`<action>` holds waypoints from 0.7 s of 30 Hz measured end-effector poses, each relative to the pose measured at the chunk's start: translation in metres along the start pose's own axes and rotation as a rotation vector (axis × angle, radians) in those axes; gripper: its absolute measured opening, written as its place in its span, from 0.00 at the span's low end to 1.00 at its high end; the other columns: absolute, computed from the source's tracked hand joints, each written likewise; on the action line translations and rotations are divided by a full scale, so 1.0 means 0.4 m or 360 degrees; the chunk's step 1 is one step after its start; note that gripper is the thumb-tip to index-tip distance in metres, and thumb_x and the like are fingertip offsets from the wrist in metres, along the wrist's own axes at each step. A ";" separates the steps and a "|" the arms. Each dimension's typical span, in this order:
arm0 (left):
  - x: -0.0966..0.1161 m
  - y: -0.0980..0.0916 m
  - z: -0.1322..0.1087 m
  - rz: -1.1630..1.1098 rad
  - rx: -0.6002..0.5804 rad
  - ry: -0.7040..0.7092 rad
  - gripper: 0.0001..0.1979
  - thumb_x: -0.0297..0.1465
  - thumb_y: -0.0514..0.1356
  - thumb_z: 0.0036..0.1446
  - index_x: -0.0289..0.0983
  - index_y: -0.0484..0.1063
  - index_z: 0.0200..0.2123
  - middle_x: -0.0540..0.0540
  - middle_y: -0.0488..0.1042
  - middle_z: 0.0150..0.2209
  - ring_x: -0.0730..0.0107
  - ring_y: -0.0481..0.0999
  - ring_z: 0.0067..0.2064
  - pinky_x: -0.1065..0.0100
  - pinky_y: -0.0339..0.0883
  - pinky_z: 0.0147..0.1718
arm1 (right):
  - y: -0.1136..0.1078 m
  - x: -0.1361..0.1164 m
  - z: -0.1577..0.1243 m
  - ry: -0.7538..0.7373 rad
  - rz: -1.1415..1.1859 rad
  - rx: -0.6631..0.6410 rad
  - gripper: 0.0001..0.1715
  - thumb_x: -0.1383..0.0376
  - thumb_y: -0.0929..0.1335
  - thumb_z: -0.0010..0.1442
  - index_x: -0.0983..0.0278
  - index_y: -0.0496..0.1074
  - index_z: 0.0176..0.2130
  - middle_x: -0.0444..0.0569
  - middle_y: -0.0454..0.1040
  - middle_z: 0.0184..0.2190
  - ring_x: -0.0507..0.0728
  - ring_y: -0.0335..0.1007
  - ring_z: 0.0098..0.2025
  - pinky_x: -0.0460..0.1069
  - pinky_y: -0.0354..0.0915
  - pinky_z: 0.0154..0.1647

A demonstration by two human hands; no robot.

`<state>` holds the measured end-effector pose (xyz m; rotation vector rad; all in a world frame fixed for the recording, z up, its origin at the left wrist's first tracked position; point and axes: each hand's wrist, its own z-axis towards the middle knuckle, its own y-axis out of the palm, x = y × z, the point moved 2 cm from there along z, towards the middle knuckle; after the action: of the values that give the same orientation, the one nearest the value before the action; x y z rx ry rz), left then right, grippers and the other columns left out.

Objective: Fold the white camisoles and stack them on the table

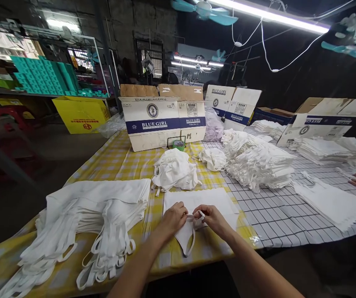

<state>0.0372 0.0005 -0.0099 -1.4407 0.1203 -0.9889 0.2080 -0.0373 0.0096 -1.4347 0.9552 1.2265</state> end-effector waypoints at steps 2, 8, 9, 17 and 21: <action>-0.007 -0.006 0.001 -0.0203 0.0016 -0.0061 0.07 0.26 0.54 0.53 0.37 0.72 0.33 0.48 0.68 0.34 0.70 0.68 0.37 0.71 0.61 0.35 | 0.009 0.014 0.009 0.0027 -0.0147 0.0026 0.09 0.69 0.64 0.47 0.66 0.73 0.29 0.43 0.70 0.23 0.50 0.62 0.25 0.43 0.56 0.25; -0.015 -0.015 0.004 -0.0504 0.0065 -0.0145 0.08 0.30 0.55 0.53 0.38 0.75 0.32 0.50 0.68 0.31 0.73 0.69 0.32 0.72 0.59 0.31 | 0.028 0.034 0.040 -0.0192 -0.0778 0.0162 0.08 0.70 0.64 0.49 0.64 0.72 0.29 0.43 0.70 0.21 0.50 0.60 0.24 0.43 0.54 0.24; -0.015 -0.015 0.005 -0.0514 0.0069 -0.0145 0.08 0.31 0.55 0.53 0.38 0.75 0.32 0.50 0.68 0.31 0.73 0.69 0.32 0.72 0.59 0.31 | 0.029 0.033 0.044 -0.0240 -0.0863 0.0174 0.07 0.71 0.64 0.49 0.64 0.72 0.29 0.43 0.70 0.22 0.50 0.61 0.25 0.43 0.54 0.25; -0.026 -0.002 0.011 -0.0493 0.0071 -0.0154 0.08 0.31 0.56 0.52 0.38 0.75 0.30 0.51 0.67 0.30 0.74 0.68 0.31 0.72 0.57 0.29 | 0.035 0.018 0.061 -0.0383 -0.1145 0.0101 0.09 0.74 0.63 0.50 0.64 0.71 0.28 0.45 0.71 0.25 0.50 0.63 0.26 0.44 0.55 0.28; -0.029 0.002 0.010 -0.0499 0.0068 -0.0187 0.09 0.32 0.56 0.52 0.38 0.75 0.30 0.50 0.67 0.30 0.73 0.68 0.31 0.72 0.57 0.29 | 0.032 0.011 0.064 -0.0377 -0.1165 0.0068 0.11 0.75 0.62 0.50 0.64 0.71 0.27 0.45 0.72 0.25 0.51 0.64 0.27 0.44 0.56 0.29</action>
<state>0.0329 0.0106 -0.0152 -1.5020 -0.2177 -1.1490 0.1911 -0.0150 0.0026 -1.3835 0.2398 0.7881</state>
